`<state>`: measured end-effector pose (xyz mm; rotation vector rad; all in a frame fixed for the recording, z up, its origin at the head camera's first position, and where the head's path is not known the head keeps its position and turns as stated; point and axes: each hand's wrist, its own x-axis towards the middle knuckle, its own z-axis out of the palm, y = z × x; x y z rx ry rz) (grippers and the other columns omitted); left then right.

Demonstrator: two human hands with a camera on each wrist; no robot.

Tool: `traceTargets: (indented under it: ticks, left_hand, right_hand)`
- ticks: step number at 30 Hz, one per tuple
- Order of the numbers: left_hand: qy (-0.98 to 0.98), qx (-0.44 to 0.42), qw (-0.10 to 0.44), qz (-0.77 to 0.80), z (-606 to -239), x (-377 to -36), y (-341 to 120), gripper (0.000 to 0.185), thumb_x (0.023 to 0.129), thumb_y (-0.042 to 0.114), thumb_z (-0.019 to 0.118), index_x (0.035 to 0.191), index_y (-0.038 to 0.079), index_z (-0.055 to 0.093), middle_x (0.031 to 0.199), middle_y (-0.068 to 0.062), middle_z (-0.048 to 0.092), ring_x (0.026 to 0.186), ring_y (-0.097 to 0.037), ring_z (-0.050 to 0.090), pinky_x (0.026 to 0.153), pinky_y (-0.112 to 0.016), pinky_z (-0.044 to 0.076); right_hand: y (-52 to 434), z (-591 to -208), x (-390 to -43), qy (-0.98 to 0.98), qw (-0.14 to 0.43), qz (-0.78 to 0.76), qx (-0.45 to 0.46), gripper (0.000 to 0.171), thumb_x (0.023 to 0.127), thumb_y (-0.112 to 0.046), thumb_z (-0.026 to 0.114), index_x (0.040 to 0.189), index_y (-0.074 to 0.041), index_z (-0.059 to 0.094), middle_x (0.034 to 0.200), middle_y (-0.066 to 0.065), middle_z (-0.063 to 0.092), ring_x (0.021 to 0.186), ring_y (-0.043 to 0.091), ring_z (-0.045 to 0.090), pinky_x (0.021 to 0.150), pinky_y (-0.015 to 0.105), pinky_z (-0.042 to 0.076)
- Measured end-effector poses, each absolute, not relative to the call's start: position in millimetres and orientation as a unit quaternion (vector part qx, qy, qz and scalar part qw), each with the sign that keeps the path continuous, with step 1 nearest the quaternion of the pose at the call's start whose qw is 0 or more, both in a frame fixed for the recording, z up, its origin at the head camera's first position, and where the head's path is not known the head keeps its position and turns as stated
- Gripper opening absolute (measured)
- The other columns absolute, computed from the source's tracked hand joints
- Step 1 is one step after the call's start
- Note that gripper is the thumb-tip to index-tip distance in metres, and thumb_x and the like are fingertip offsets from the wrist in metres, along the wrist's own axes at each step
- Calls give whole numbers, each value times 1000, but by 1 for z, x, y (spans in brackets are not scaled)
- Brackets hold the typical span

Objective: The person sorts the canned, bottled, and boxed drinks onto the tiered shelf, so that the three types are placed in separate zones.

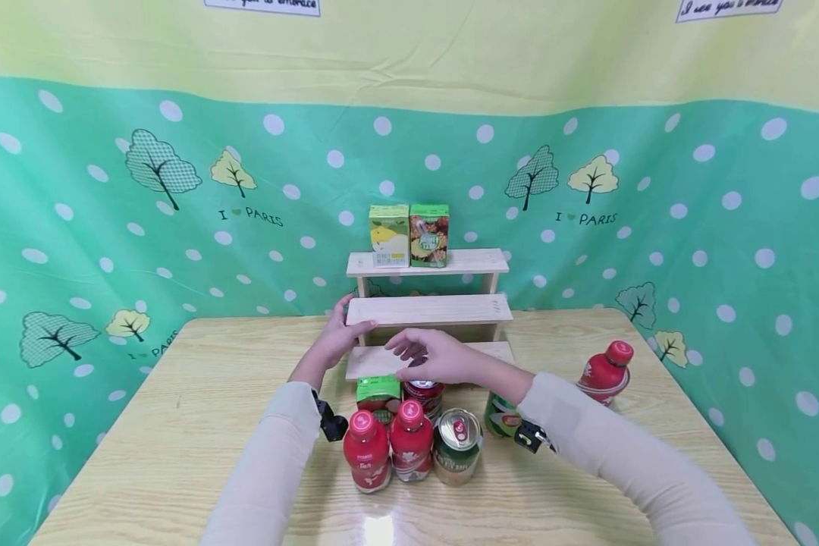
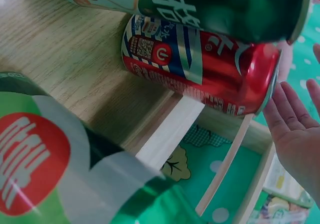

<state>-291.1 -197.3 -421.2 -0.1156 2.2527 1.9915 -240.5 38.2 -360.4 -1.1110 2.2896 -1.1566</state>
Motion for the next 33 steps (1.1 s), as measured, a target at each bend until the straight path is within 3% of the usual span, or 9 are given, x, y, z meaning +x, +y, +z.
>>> traceTargets:
  ticks: [11, 20, 28, 33]
  left_hand:
    - [745, -38, 68, 663, -425, -289, -200, 87, 88, 18, 63, 149, 21, 2, 152, -20, 18, 137, -36, 26, 109, -58, 26]
    - [739, -39, 64, 670, -425, -290, -199, 86, 88, 15, 63, 149, 22, 4, 149, -17, 26, 131, -32, 34, 107, -53, 33]
    - [742, -36, 68, 666, -424, -290, -198, 86, 88, 16, 63, 149, 22, 2, 151, -17, 22, 134, -33, 31, 109, -54, 30]
    - [741, -33, 66, 667, -422, -293, -197, 86, 88, 17, 63, 149, 24, 3, 151, -15, 25, 129, -30, 34, 101, -46, 36]
  right_hand:
    - [23, -367, -237, 810, 184, -330, -449, 49, 82, -22, 72, 126, -10, 53, 123, 13, 60, 114, 28, 57, 93, 35, 50]
    - [13, -369, -233, 834, 196, -268, -441, 57, 79, -28, 75, 130, -19, 51, 119, 0, 61, 109, 11, 56, 87, 23, 51]
    - [7, -374, -233, 847, 178, -211, -455, 60, 79, -30, 74, 133, -19, 50, 121, -3, 60, 107, 6, 56, 93, 23, 48]
    - [3, -374, -234, 860, 159, -161, -457, 59, 80, -31, 74, 133, -21, 51, 125, -5, 59, 108, 6, 55, 94, 26, 47]
